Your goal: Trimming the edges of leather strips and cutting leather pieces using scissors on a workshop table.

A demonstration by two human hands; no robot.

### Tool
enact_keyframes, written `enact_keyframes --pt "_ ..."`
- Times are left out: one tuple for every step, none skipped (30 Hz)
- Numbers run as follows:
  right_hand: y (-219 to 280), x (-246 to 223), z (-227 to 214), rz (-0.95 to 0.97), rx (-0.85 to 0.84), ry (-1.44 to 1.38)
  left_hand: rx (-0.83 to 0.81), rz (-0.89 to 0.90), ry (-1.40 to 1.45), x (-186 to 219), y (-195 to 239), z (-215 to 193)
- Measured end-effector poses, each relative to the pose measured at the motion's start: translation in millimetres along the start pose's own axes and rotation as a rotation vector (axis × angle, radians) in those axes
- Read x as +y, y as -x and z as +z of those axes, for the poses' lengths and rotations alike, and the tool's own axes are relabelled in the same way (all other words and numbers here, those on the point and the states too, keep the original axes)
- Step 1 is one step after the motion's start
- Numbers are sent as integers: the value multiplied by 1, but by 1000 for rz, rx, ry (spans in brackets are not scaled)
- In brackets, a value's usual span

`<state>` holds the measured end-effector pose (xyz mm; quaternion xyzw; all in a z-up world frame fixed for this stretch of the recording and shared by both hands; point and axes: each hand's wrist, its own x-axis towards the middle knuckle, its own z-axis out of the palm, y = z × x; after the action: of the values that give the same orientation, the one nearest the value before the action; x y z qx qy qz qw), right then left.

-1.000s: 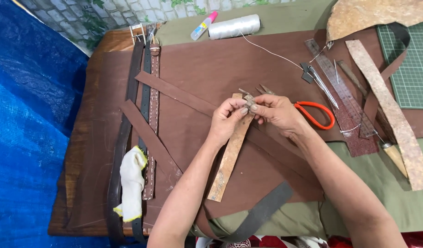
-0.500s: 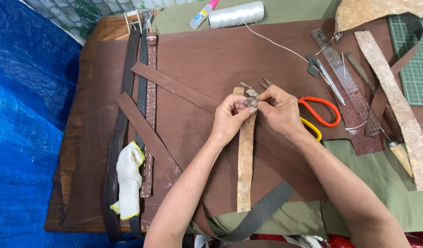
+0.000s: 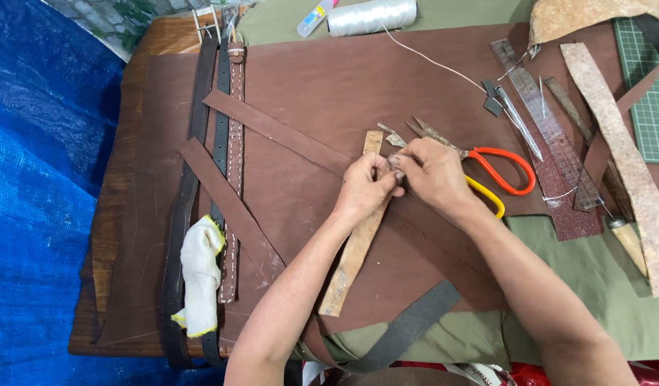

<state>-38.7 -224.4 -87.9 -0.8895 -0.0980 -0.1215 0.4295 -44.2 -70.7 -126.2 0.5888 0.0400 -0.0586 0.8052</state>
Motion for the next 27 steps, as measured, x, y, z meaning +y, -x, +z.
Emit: enact_keyframes --pt "4 9 9 1 -2 0 2 -2 0 3 1 -4" --pt "5 17 17 -81 77 133 -14 11 -239 8 -1 -7" --pt "6 26 25 -163 157 266 -29 25 -478 13 -2 -10" --pt "5 29 25 -162 158 267 -30 25 -477 7 -7 -10" --pt "5 33 26 -126 149 224 -14 4 -305 1 -11 -10" --pt "4 35 27 -91 142 182 1 -13 -132 -4 -15 -10" --pt "4 12 14 -94 145 183 -1 -10 -131 -1 -14 -14" --pt "3 -11 3 137 25 -194 -91 -40 -79 3 -12 -19" --pt "1 -35 -9 365 -103 -571 -182 -68 -27 7 -12 -25" --pt "1 -29 -9 363 -109 -571 -176 -67 -25 3 -14 -29" --pt "0 -22 -10 358 -138 -553 -226 -81 -10 -1 -18 -33" --pt "-1 -15 -12 354 -162 -534 -282 -95 5 -5 -22 -36" --pt "-3 -9 -6 354 -163 -532 -282 -95 6 -4 -23 -35" --pt "-3 -3 -1 279 -71 -374 -258 -66 19 -4 -23 -33" --pt "-2 3 4 203 19 -215 -235 -37 31 -4 -23 -30" --pt "-1 1 1 204 25 -214 -240 -37 30 6 -17 -25" --pt "0 -2 -2 202 9 -127 -194 -53 96 16 -11 -19" --pt "0 -5 -3 196 -8 -42 -143 -66 161 27 -4 -15" --pt "1 -7 -17 192 -5 -43 -145 -61 159 27 -7 -18" --pt "4 -9 -29 110 1 105 -125 -51 177 25 -9 -22" --pt "5 -11 -41 27 8 253 -106 -42 195 23 -11 -27" --pt "11 -5 -51 23 8 251 -103 -37 194 28 -9 -28" --pt "16 2 -61 32 -40 413 -100 -33 188 33 -7 -29" --pt "21 10 -73 43 -90 577 -98 -31 185 38 -5 -28" --pt "23 15 -81 41 -92 578 -96 -30 187 44 -4 -29" --pt "28 20 -90 78 -145 681 -109 -53 176 49 -2 -29" --pt "32 25 -98 115 -198 785 -124 -76 166 54 0 -29"
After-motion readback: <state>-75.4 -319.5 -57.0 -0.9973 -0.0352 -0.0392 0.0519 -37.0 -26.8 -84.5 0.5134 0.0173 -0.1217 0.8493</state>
